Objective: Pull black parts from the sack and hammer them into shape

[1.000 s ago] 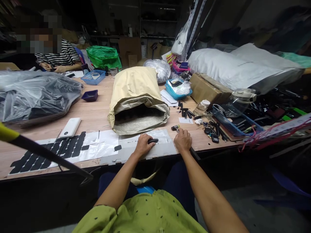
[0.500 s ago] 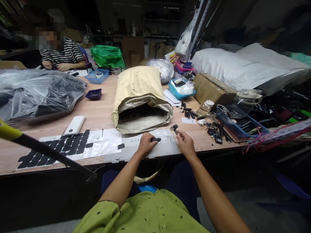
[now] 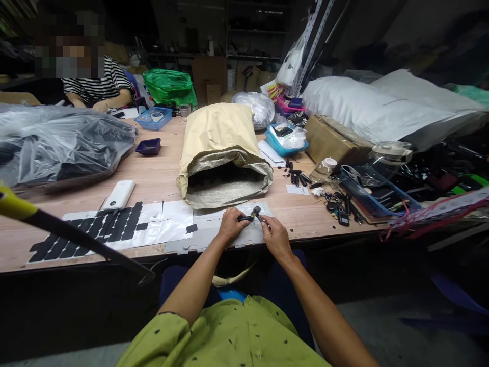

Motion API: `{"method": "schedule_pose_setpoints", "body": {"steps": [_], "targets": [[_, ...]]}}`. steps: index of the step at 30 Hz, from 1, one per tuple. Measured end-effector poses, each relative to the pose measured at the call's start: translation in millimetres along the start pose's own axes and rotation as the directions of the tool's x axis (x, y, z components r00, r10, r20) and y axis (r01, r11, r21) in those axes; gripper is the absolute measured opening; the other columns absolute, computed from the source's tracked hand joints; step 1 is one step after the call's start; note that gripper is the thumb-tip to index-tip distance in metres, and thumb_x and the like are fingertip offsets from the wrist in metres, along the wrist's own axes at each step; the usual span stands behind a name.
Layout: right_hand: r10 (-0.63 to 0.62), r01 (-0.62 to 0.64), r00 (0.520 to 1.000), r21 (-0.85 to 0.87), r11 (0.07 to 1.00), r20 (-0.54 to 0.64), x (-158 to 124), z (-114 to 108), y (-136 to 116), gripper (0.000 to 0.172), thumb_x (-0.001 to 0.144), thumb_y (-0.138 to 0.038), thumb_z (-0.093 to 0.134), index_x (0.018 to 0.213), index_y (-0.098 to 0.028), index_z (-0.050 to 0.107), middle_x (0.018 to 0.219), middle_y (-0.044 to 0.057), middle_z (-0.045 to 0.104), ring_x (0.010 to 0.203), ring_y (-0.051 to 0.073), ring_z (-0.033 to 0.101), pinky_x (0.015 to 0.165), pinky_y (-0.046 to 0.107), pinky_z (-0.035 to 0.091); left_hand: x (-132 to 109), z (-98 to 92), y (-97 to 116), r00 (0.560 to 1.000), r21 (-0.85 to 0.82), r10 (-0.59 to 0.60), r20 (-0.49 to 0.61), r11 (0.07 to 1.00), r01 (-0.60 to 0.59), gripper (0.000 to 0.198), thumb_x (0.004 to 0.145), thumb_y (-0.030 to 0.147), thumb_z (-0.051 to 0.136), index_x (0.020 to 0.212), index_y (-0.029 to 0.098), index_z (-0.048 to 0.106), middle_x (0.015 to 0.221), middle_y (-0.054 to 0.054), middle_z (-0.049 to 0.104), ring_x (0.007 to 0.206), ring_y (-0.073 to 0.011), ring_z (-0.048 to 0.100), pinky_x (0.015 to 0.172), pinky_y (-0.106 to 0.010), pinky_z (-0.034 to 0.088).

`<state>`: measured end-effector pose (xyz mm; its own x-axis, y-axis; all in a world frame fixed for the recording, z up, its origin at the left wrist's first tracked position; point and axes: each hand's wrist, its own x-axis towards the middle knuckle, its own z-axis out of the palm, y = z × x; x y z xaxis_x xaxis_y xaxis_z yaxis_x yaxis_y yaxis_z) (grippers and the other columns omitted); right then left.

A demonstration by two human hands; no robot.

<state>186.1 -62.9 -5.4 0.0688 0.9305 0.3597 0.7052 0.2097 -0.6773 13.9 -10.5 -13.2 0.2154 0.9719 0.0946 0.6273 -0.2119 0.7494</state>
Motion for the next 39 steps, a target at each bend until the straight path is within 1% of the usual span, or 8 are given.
{"method": "schedule_pose_setpoints", "body": {"steps": [4, 10, 15, 21, 25, 31, 36, 39], "targets": [[-0.02, 0.02, 1.0, -0.015, 1.0, -0.005, -0.3, 0.6, -8.3, 0.034, 0.09, -0.024, 0.045, 0.109, -0.021, 0.072, 0.103, 0.01, 0.072, 0.097, 0.022, 0.066, 0.088, 0.034, 0.053, -0.2, 0.2, 1.3, 1.0, 0.01, 0.011, -0.001, 1.0, -0.011, 0.005, 0.075, 0.022, 0.075, 0.08, 0.022, 0.074, 0.083, -0.003, 0.064, 0.089, -0.0206, 0.055, 0.082, -0.034, 0.044], [0.021, -0.015, 0.994, -0.05, 0.999, 0.108, -4.3, 7.4, -8.1, 0.033, 0.089, -0.023, 0.046, 0.108, -0.022, 0.073, 0.096, 0.008, 0.072, 0.088, 0.021, 0.065, 0.084, 0.033, 0.052, -1.0, -0.4, 3.9, 1.0, 0.003, 0.002, 0.02, 1.0, -0.002, 0.002, 0.077, 0.022, 0.073, 0.078, 0.022, 0.074, 0.084, -0.003, 0.064, 0.089, -0.0207, 0.055, 0.083, -0.034, 0.044], [0.115, -0.109, 0.993, -0.191, 0.976, 0.022, 17.5, -10.1, 19.1, 0.035, 0.089, -0.023, 0.045, 0.111, -0.021, 0.072, 0.103, 0.009, 0.069, 0.085, 0.02, 0.061, 0.082, 0.032, 0.048, -1.1, 0.8, 5.1, 1.0, 0.003, -0.011, 0.008, 1.0, 0.011, 0.005, 0.075, 0.021, 0.076, 0.08, 0.021, 0.074, 0.084, -0.003, 0.064, 0.09, -0.021, 0.054, 0.083, -0.035, 0.044], [0.313, -0.32, 0.945, -0.458, 0.83, -0.093, 46.5, -31.5, 59.0, 0.034, 0.087, -0.016, 0.05, 0.112, -0.021, 0.072, 0.098, 0.009, 0.064, 0.09, 0.021, 0.054, 0.077, 0.03, 0.039, -2.3, -0.5, 7.6, 0.999, -0.014, -0.035, 0.018, 0.999, 0.036, 0.006, 0.076, 0.021, 0.075, 0.082, 0.021, 0.074, 0.085, -0.003, 0.064, 0.092, -0.0214, 0.054, 0.084, -0.035, 0.044], [0.292, -0.324, 0.946, -0.5, 0.803, -0.143, 46.0, -26.0, 67.8, 0.033, 0.089, -0.016, 0.05, 0.115, -0.019, 0.071, 0.098, 0.01, 0.061, 0.091, 0.022, 0.051, 0.075, 0.031, 0.035, -3.0, -0.7, 6.1, 0.999, -0.005, -0.031, 0.019, 0.999, 0.031, 0.007, 0.076, 0.022, 0.075, 0.083, 0.021, 0.074, 0.085, -0.003, 0.064, 0.092, -0.0215, 0.054, 0.085, -0.036, 0.044], [0.252, -0.312, 0.95, -0.561, 0.767, -0.184, 42.0, -16.6, 64.6, 0.033, 0.089, -0.017, 0.049, 0.117, -0.019, 0.067, 0.1, 0.011, 0.059, 0.094, 0.023, 0.05, 0.073, 0.031, 0.033, -1.2, 0.0, 4.0, 0.999, 0.015, -0.021, 0.036, 1.0, 0.02, 0.009, 0.075, 0.025, 0.076, 0.084, 0.022, 0.075, 0.085, -0.004, 0.062, 0.092, -0.0222, 0.054, 0.085, -0.036, 0.045], [0.235, -0.289, 0.957, -0.596, 0.749, -0.169, 44.6, -16.7, 62.9, 0.034, 0.089, -0.017, 0.048, 0.117, -0.018, 0.066, 0.101, 0.012, 0.058, 0.094, 0.024, 0.05, 0.073, 0.032, 0.034, -4.5, -10.5, 0.9, 0.984, 0.018, 0.041, 0.176, 0.999, -0.045, 0.016, 0.066, 0.03, 0.084, 0.081, 0.026, 0.078, 0.094, -0.004, 0.062, 0.1, -0.0244, 0.054, 0.091, -0.039, 0.046], [0.234, -0.289, 0.957, -0.605, 0.742, -0.17, 45.4, -15.8, 61.4, 0.034, 0.089, -0.017, 0.048, 0.118, -0.018, 0.065, 0.101, 0.012, 0.059, 0.094, 0.024, 0.051, 0.072, 0.032, 0.035, -23.8, -21.7, -4.5, 0.945, -0.016, 0.142, 0.295, 0.989, -0.144, 0.021, 0.059, 0.03, 0.089, 0.078, 0.029, 0.079, 0.12, -0.005, 0.061, 0.117, -0.0289, 0.05, 0.101, -0.044, 0.044]]}}
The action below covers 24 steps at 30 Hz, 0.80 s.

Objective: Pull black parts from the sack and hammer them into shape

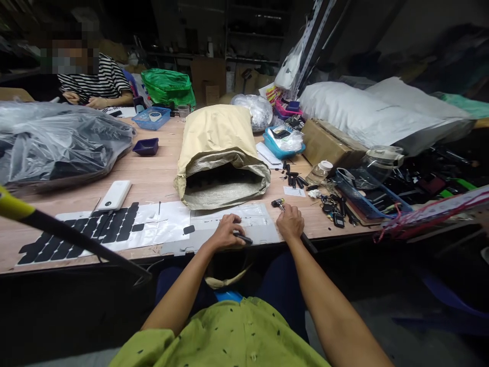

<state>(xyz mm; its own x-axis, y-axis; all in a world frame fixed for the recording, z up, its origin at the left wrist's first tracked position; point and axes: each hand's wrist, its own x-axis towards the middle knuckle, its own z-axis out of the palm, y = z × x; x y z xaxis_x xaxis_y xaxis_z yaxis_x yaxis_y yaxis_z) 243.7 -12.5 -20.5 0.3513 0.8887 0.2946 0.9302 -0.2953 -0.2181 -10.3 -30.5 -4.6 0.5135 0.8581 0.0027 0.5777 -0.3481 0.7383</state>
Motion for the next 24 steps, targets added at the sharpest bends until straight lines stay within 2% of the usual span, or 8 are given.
{"method": "schedule_pose_setpoints", "body": {"steps": [4, 8, 12, 18, 24], "targets": [[0.015, -0.015, 1.0, -0.009, 1.0, 0.007, -0.2, -1.0, -2.8, 0.033, 0.089, -0.017, 0.048, 0.117, -0.018, 0.065, 0.102, 0.012, 0.059, 0.095, 0.024, 0.052, 0.072, 0.032, 0.035, -41.4, 5.1, -0.7, 0.994, 0.099, 0.058, 0.097, 0.993, -0.068, 0.025, 0.058, 0.029, 0.091, 0.08, 0.028, 0.079, 0.154, -0.003, 0.041, 0.142, -0.0372, 0.032, 0.115, -0.054, 0.033], [0.014, -0.014, 1.0, -0.007, 1.0, 0.004, -0.1, -1.5, -3.0, 0.033, 0.088, -0.017, 0.048, 0.117, -0.017, 0.065, 0.103, 0.013, 0.06, 0.096, 0.024, 0.052, 0.073, 0.032, 0.035, -63.4, 18.8, 1.9, 0.992, 0.304, 0.076, 0.096, 0.947, -0.102, 0.02, 0.061, 0.019, 0.086, 0.078, 0.024, 0.077, 0.164, -0.001, 0.025, 0.15, -0.0392, 0.02, 0.12, -0.06, 0.022], [0.014, -0.014, 1.0, -0.003, 1.0, -0.012, 0.3, 0.9, -0.9, 0.033, 0.087, -0.017, 0.049, 0.116, -0.018, 0.066, 0.103, 0.012, 0.06, 0.095, 0.024, 0.052, 0.072, 0.032, 0.035, -62.8, 26.4, 2.2, 0.993, 0.368, 0.079, 0.09, 0.923, -0.107, 0.016, 0.066, 0.02, 0.081, 0.08, 0.023, 0.077, 0.166, -0.002, 0.021, 0.15, -0.0376, 0.021, 0.12, -0.06, 0.022], [0.003, -0.002, 1.0, 0.004, 1.0, -0.031, 0.8, 4.0, 1.1, 0.033, 0.087, -0.017, 0.049, 0.115, -0.018, 0.066, 0.101, 0.012, 0.06, 0.094, 0.024, 0.052, 0.071, 0.032, 0.034, -60.6, 26.5, 0.1, 0.993, 0.379, 0.081, 0.087, 0.919, -0.109, 0.017, 0.065, 0.017, 0.081, 0.08, 0.022, 0.076, 0.165, -0.002, 0.021, 0.151, -0.0373, 0.021, 0.121, -0.06, 0.021], [-0.003, 0.002, 1.0, -0.01, 1.0, -0.028, 0.0, 3.8, 0.5, 0.033, 0.087, -0.017, 0.049, 0.116, -0.018, 0.066, 0.101, 0.012, 0.06, 0.093, 0.024, 0.052, 0.071, 0.032, 0.034, -62.1, 22.4, 4.2, 0.994, 0.293, 0.063, 0.091, 0.952, -0.087, 0.016, 0.064, 0.024, 0.086, 0.076, 0.023, 0.075, 0.163, -0.002, 0.028, 0.149, -0.0382, 0.023, 0.12, -0.06, 0.022]]}}
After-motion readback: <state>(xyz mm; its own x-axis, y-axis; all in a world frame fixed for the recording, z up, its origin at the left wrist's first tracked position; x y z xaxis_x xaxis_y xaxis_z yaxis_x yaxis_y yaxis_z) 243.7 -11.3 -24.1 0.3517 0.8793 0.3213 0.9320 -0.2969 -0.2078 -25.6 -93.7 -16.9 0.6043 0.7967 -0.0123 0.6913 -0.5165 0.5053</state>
